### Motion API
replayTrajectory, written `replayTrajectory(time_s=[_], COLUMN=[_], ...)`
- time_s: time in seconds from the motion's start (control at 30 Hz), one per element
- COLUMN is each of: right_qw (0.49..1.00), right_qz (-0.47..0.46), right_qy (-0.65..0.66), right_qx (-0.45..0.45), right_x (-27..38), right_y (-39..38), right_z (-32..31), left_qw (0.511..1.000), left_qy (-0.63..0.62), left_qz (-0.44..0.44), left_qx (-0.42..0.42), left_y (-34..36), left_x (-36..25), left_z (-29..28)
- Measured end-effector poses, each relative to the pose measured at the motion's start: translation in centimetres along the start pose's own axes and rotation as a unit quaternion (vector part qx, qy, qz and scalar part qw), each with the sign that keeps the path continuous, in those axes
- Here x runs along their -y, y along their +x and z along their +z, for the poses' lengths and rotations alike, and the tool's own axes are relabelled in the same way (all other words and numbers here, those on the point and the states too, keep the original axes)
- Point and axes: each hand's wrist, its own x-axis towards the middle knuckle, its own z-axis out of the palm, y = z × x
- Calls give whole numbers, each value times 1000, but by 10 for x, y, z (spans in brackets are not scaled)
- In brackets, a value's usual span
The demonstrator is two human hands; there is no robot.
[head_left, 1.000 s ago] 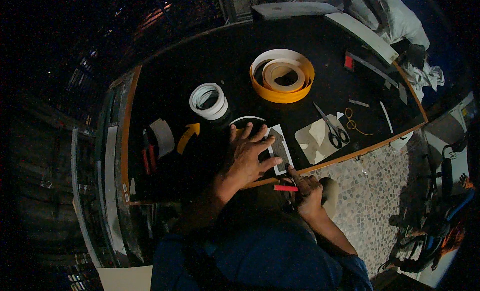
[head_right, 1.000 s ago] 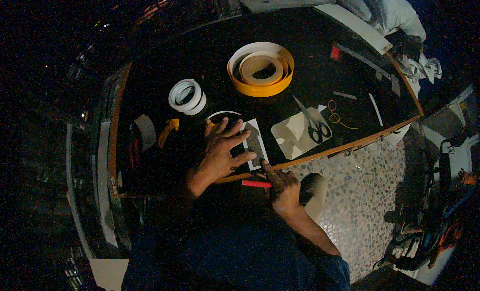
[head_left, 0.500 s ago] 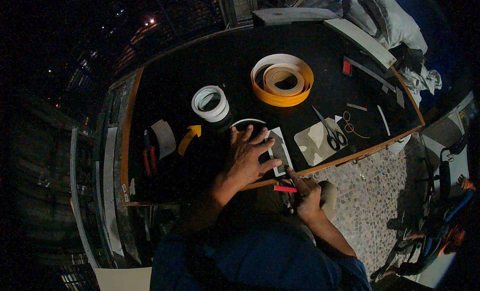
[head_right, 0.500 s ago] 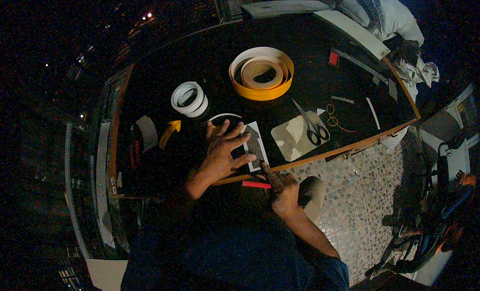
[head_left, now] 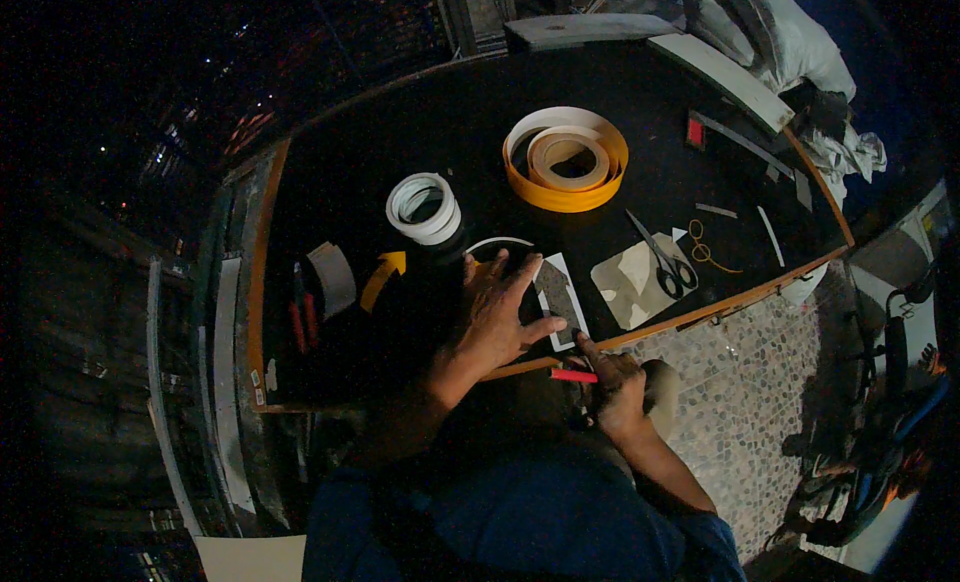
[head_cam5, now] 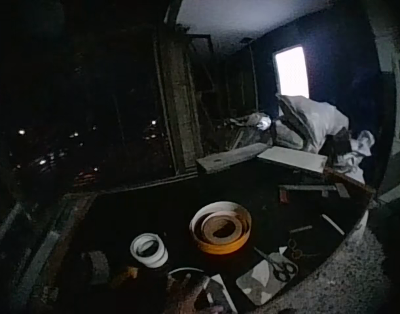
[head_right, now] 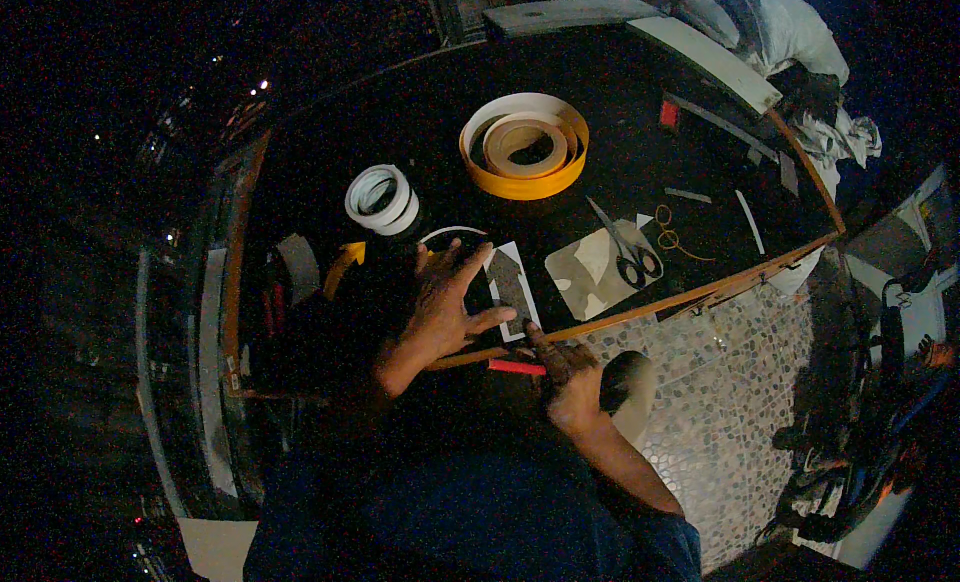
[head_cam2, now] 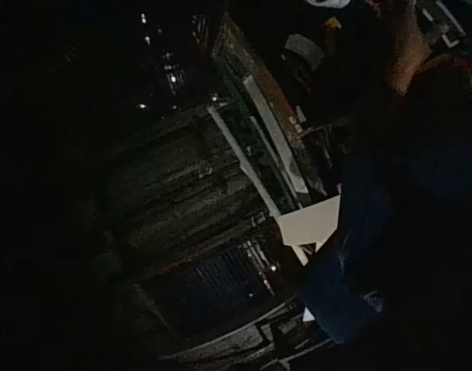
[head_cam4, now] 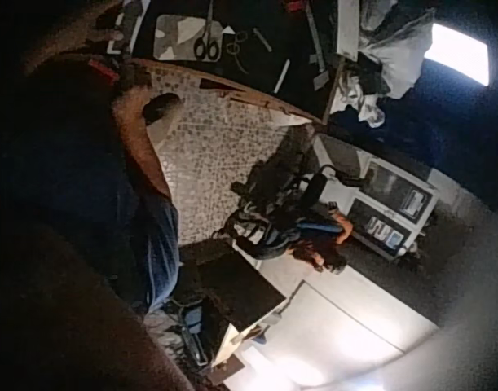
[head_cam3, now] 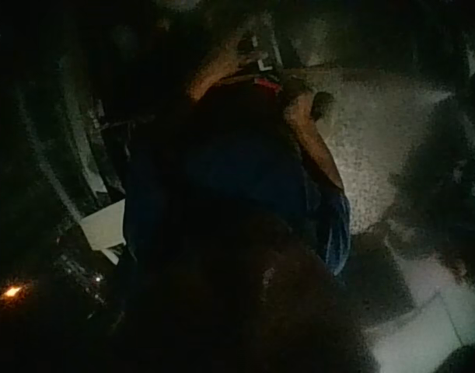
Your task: The person uses scissors to cut a shape out of a piece of white material.
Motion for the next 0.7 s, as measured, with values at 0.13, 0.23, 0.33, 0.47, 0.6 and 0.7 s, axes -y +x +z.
replayTrajectory(time_s=[0.13,0.23,0.33,0.47,0.6,0.7], right_qw=[1000,1000,999,974,979,939], right_qz=[18,21,24,118,58,169], right_qy=[10,20,3,186,151,274], right_qx=[10,6,34,-43,-123,-118], right_x=[1,-5,2,5,11,24], right_y=[-1,-5,0,-2,26,41], right_z=[0,4,-5,-12,-52,-50], left_qw=[1000,999,999,998,998,998], left_qy=[-14,33,41,53,58,61], left_qz=[-5,6,5,7,18,13], left_qx=[2,38,23,18,-8,2], left_y=[0,1,-1,1,-1,0], left_x=[0,0,1,-4,-1,-3], left_z=[0,-2,-1,-3,1,-1])
